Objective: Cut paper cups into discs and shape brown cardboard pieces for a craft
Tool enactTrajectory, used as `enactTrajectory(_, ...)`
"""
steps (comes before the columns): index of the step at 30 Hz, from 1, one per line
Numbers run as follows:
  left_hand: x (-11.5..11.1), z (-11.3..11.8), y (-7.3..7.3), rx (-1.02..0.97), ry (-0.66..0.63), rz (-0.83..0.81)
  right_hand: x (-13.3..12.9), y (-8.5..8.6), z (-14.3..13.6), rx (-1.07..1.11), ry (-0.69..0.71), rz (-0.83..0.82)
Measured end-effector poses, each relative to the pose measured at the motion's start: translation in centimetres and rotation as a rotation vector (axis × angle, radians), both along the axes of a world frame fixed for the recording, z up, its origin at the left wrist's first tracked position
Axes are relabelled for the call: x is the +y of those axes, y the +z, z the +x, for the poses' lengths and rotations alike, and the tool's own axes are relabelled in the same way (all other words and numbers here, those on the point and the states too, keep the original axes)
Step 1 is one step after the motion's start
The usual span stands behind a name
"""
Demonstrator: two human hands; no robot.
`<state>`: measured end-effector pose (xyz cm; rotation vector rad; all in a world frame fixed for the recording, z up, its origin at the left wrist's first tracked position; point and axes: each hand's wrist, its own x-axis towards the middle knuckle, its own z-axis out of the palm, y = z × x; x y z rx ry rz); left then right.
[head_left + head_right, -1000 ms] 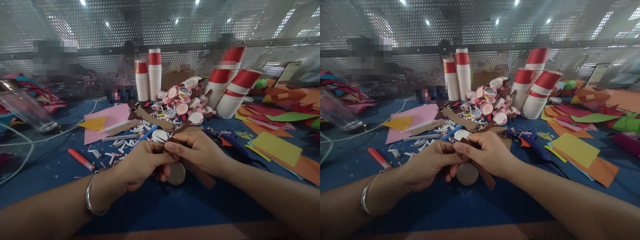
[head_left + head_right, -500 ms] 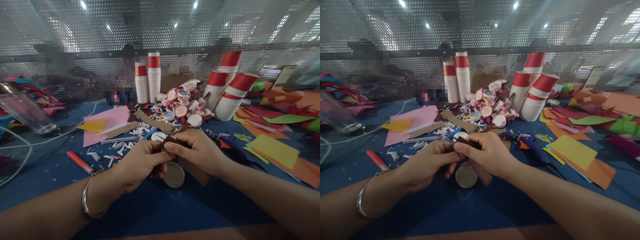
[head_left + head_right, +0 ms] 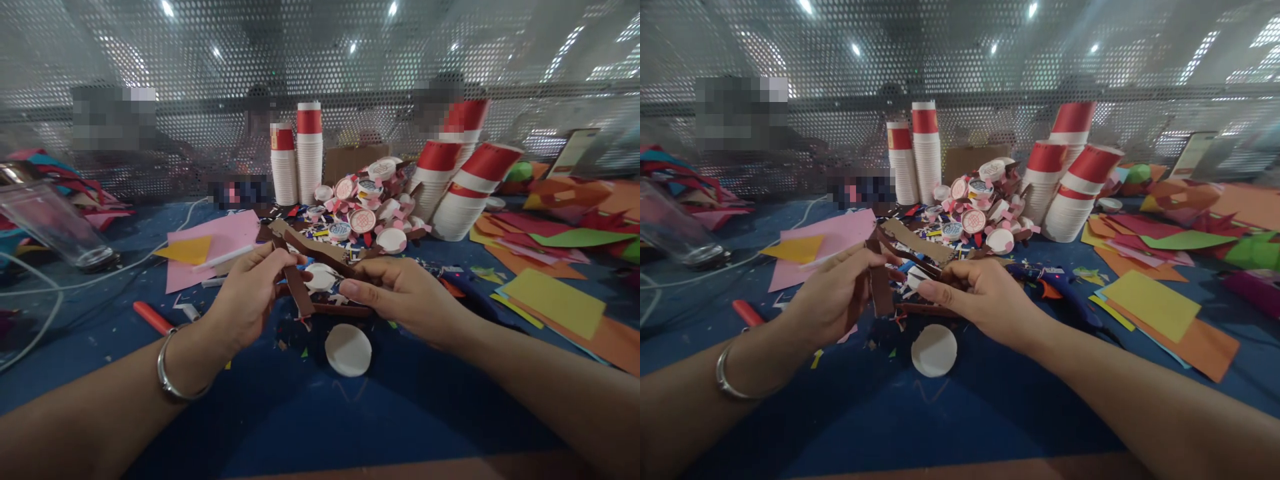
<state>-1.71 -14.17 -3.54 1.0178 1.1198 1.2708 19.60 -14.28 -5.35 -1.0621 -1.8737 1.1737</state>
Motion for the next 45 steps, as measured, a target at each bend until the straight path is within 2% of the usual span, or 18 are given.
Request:
enactTrajectory(3,0.1,-0.1,0.1,0.035,-0.001,0.022,-0.1,0.2,0.3,0.031,-0.034,0.010)
enactTrajectory(7,0.1,-0.1,0.3,0.080,0.104,0.177,-0.3,0.6,0.3,-0.004,-0.165,0.080)
enactTrajectory(9,0.1,-0.1,0.3,0.109,0.116,0.227,-0.4,0.7,0.2,0.008,-0.215,0.116)
enactTrajectory(13,-0.2,-0.2,0.0,0.238,-0.003,0.258,-0.5,1.0,0.0,0.063,-0.198,0.142)
enactTrajectory(17,-0.7,-0.1,0.0,0.535,-0.177,0.365,-0.6,1.0,-0.3,0.132,-0.117,0.079)
enactTrajectory(20,-1.3,0.2,0.4,0.631,-0.293,0.402,-0.6,0.7,-0.6,0.197,-0.029,0.015)
enactTrajectory(24,-1.8,0.5,0.8,0.605,-0.410,0.353,-0.5,0.5,-0.9,0.289,0.020,-0.110)
enactTrajectory(27,-1.7,0.5,0.9,0.577,-0.387,0.326,-0.5,0.5,-0.9,0.319,-0.007,-0.111)
enactTrajectory(32,-1.2,0.7,0.9,0.347,-0.322,0.106,-0.5,0.4,-0.8,0.395,0.015,-0.172)
enactTrajectory(36,-0.7,0.7,1.2,0.185,-0.314,-0.075,-0.2,0.2,-0.8,0.402,-0.044,-0.182)
enactTrajectory(40,-0.3,0.0,1.6,0.024,-0.415,-0.258,0.2,0.3,-0.6,0.412,-0.109,-0.182)
enactTrajectory(43,-0.2,-0.3,1.6,0.039,-0.473,-0.281,0.4,0.5,-0.5,0.481,-0.141,-0.238)
enactTrajectory(45,-0.1,-0.4,1.3,0.078,-0.377,-0.216,0.5,0.7,-0.5,0.514,-0.150,-0.272)
